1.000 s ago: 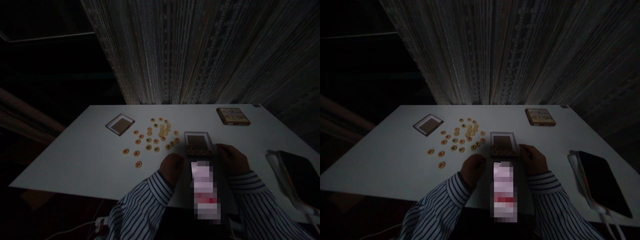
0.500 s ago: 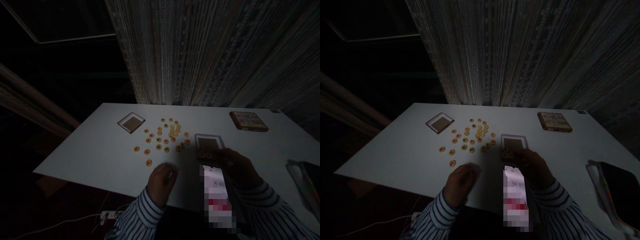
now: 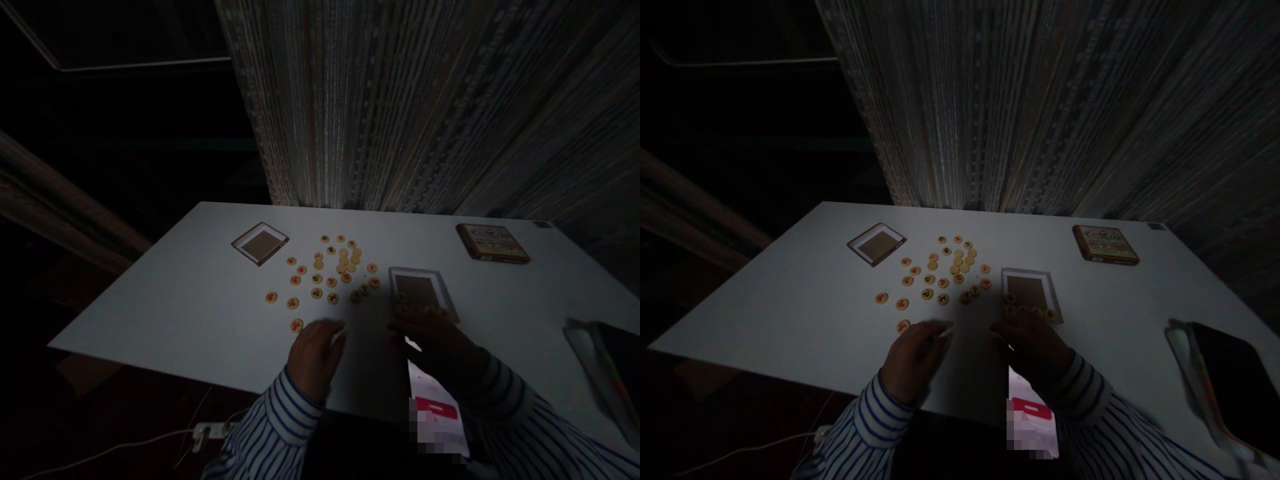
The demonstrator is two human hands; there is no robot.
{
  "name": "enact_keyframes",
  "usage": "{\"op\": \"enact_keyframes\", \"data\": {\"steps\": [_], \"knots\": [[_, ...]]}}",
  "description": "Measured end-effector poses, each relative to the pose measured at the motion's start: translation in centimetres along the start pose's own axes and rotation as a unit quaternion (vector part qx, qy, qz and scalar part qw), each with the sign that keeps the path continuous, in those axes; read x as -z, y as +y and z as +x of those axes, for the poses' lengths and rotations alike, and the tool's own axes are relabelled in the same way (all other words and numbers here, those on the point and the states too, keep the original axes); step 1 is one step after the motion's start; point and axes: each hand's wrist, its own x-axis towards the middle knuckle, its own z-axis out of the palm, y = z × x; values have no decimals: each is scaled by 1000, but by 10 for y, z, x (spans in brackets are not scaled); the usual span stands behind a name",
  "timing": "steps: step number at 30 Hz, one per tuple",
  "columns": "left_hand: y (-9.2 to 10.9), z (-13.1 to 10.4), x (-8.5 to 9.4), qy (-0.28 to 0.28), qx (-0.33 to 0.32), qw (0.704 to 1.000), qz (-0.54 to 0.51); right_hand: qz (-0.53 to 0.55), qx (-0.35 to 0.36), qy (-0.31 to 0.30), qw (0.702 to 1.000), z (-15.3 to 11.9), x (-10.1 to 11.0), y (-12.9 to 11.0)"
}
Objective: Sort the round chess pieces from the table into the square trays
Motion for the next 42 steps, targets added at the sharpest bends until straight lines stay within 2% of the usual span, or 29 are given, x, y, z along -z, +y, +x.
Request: {"op": "enact_keyframes", "data": {"steps": [4, 8, 14, 20, 25, 27, 30, 33, 35, 37, 42], "knots": [[-2, 7, -6, 7, -9, 1000, 12, 19, 5, -39, 999, 0, 2, -12], [-4, 13, -13, 0, 1, 1000, 18, 9, -1, -81, 997, 7, 2, -11], [-12, 15, -23, 15, 12, 999, 34, -24, -18, -168, 985, 44, 8, -3], [-16, 14, -24, 41, 10, 999, 10, -67, -39, -212, 974, 87, 6, -4], [-14, 15, -21, 50, 16, 999, -8, -95, -41, -233, 967, 104, -1, -4], [-13, 15, -21, 50, 41, 997, -34, -90, -40, -236, 967, 104, 1, -3], [-9, 18, -20, 38, 124, 985, -110, -33, -19, -193, 981, 94, 8, -2], [2, 25, -20, 7, 202, 953, -226, 68, 52, -97, 992, 75, 11, 0], [12, 31, -21, -21, 222, 926, -305, 112, 84, -36, 989, 61, 11, 1], [22, 36, -22, -49, 229, 903, -360, 129, 90, -1, 988, 48, 12, 1], [39, 40, -24, -86, 251, 873, -410, 182, 56, 56, 980, 25, 18, 2]]}}
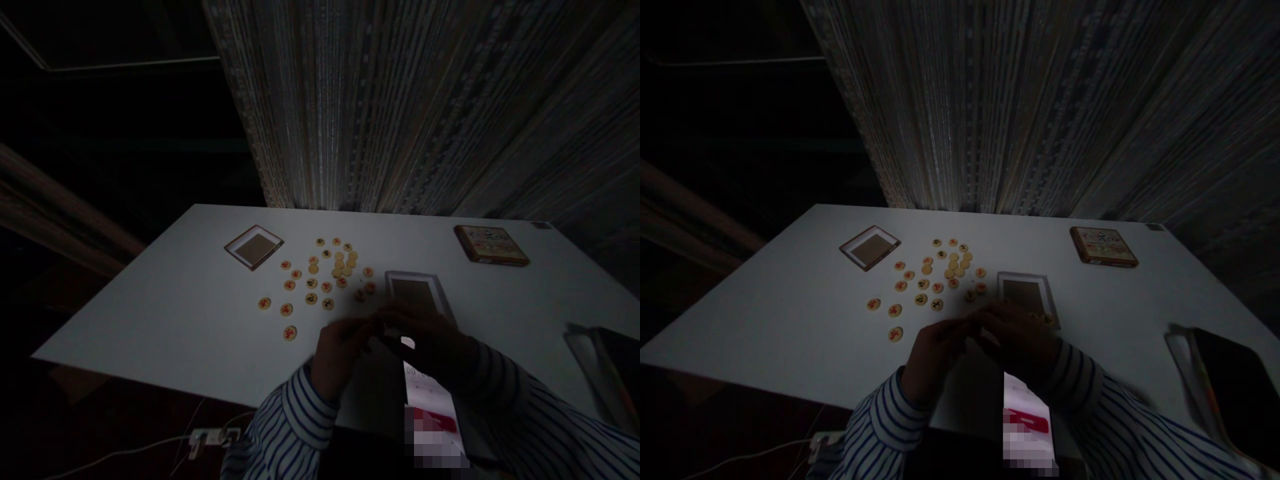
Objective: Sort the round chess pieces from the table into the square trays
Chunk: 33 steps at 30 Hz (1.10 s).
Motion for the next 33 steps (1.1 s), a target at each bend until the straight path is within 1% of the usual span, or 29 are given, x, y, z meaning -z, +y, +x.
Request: {"op": "enact_keyframes", "data": {"steps": [3, 6, 8, 11, 12, 14, 16, 18, 21, 24, 26, 29, 33], "knots": [[3, 0, -9, -19, 11, 1000, -21, 31, -25, 22, 999, -12, 5, 2], [5, 2, -21, -18, 17, 999, -37, 9, -43, 55, 998, -23, 9, 8], [6, 5, -29, -14, 14, 999, -35, -9, -33, 76, 997, -27, 12, 13], [9, 11, -37, -15, 3, 1000, -12, -28, -16, 75, 997, -32, 20, 24], [11, 14, -38, -9, -2, 1000, 1, -34, -21, 67, 997, -33, 23, 28], [12, 21, -37, 17, -9, 999, 40, -48, -57, 55, 996, -35, 31, 40], [12, 30, -34, 45, -21, 995, 85, -62, -112, 41, 991, -36, 37, 54], [8, 37, -33, 61, -40, 989, 125, -72, -156, 23, 985, -36, 41, 66], [-2, 44, -34, 78, -66, 981, 166, -78, -197, -17, 977, -29, 44, 78], [-11, 46, -38, 75, -83, 975, 193, -100, -224, -84, 966, -18, 43, 81], [-15, 46, -39, 70, -93, 971, 208, -131, -229, -132, 955, -12, 40, 81], [-16, 47, -39, 62, -98, 967, 226, -175, -202, -189, 945, -7, 35, 84], [-13, 47, -38, 57, -94, 966, 233, -193, -188, -223, 937, -7, 33, 86]]}}
